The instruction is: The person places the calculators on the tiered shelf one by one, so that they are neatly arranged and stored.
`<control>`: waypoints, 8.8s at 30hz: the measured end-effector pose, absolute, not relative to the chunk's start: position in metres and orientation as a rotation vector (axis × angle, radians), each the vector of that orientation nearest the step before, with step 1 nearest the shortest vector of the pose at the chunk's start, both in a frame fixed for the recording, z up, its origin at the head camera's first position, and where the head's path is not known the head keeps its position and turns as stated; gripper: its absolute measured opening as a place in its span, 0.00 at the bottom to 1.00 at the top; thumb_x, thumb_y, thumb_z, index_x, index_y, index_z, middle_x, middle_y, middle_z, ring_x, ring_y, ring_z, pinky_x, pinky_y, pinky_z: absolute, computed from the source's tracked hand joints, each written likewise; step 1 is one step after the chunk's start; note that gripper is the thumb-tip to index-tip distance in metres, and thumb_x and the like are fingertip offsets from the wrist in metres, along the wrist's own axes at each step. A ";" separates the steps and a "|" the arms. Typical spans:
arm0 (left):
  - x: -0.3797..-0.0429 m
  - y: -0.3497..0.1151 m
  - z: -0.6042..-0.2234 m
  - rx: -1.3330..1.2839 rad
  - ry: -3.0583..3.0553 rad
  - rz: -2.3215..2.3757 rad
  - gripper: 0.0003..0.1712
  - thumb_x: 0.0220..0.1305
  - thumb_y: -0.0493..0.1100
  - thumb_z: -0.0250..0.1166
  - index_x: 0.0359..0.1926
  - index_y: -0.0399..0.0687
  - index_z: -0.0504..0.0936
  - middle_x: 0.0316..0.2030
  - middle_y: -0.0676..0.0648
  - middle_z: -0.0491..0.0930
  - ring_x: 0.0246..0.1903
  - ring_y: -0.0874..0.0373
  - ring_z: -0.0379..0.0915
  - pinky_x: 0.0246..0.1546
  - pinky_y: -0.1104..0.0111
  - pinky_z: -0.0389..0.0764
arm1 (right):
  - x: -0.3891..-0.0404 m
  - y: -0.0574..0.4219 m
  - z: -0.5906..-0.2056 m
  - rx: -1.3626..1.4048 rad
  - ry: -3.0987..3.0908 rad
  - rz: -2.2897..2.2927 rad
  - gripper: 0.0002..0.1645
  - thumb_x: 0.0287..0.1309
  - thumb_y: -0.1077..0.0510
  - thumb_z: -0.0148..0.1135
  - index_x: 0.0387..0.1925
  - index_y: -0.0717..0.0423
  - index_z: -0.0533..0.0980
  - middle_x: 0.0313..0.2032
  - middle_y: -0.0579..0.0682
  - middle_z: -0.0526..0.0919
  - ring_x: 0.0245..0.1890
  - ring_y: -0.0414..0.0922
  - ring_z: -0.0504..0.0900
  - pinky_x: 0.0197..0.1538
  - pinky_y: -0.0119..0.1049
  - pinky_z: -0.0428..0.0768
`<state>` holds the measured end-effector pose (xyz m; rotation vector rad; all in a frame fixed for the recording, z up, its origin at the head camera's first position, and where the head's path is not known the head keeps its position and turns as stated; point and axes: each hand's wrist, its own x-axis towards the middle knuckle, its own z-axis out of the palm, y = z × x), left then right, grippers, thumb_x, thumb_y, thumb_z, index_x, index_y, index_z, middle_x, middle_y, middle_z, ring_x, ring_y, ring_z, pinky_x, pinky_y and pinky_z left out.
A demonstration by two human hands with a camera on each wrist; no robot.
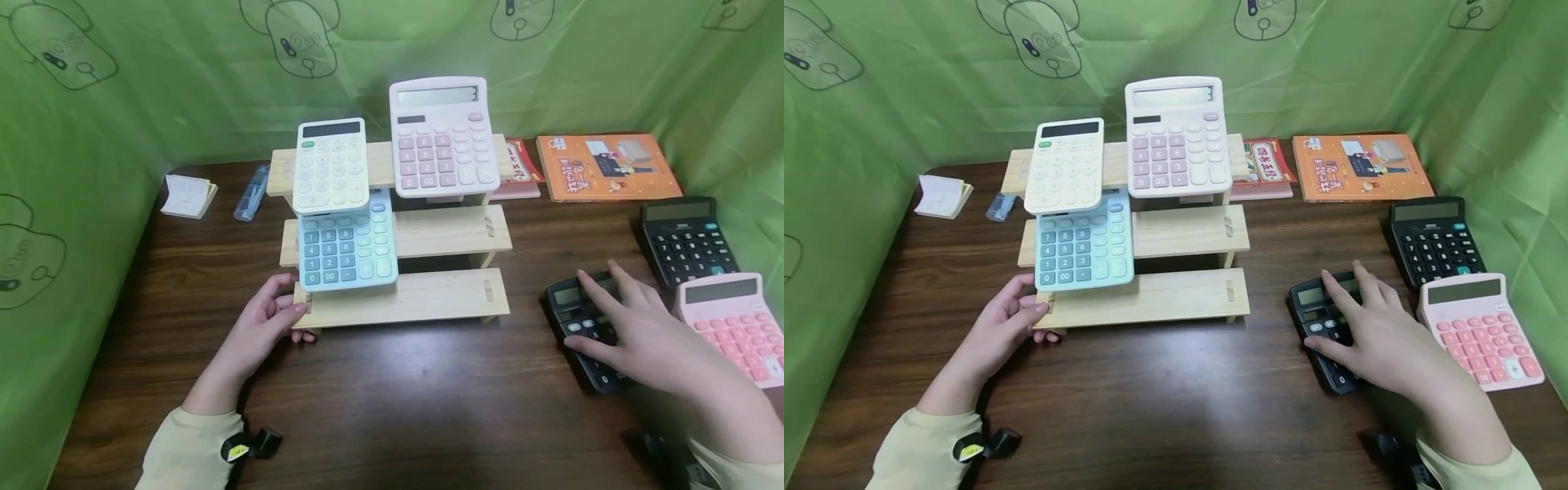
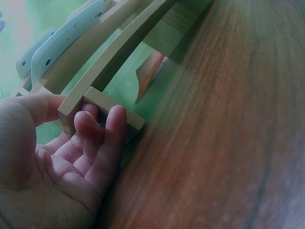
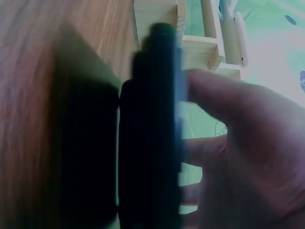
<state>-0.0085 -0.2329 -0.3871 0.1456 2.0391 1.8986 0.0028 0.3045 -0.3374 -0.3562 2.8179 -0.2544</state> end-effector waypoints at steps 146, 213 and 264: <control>-0.007 -0.234 -0.392 0.150 2.041 1.912 0.24 0.73 0.40 0.55 0.64 0.45 0.58 0.47 0.33 0.80 0.26 0.39 0.80 0.27 0.59 0.83 | -0.048 0.158 -0.307 -1.270 3.099 -0.602 0.49 0.54 0.32 0.62 0.69 0.56 0.65 0.73 0.50 0.56 0.72 0.50 0.53 0.65 0.56 0.62; -0.010 -0.231 -0.389 0.164 2.043 1.913 0.23 0.73 0.39 0.54 0.65 0.45 0.59 0.47 0.33 0.80 0.27 0.39 0.80 0.26 0.60 0.83 | -0.053 0.163 -0.301 -1.206 3.157 -0.574 0.44 0.52 0.35 0.64 0.62 0.58 0.70 0.61 0.59 0.65 0.61 0.59 0.60 0.57 0.56 0.62; -0.018 -0.233 -0.383 0.212 2.065 1.904 0.22 0.74 0.40 0.52 0.64 0.43 0.59 0.46 0.33 0.80 0.28 0.38 0.81 0.26 0.59 0.83 | 0.024 0.445 -0.375 0.226 3.012 -0.342 0.83 0.35 0.36 0.78 0.71 0.71 0.33 0.35 0.75 0.58 0.36 0.69 0.58 0.30 0.49 0.58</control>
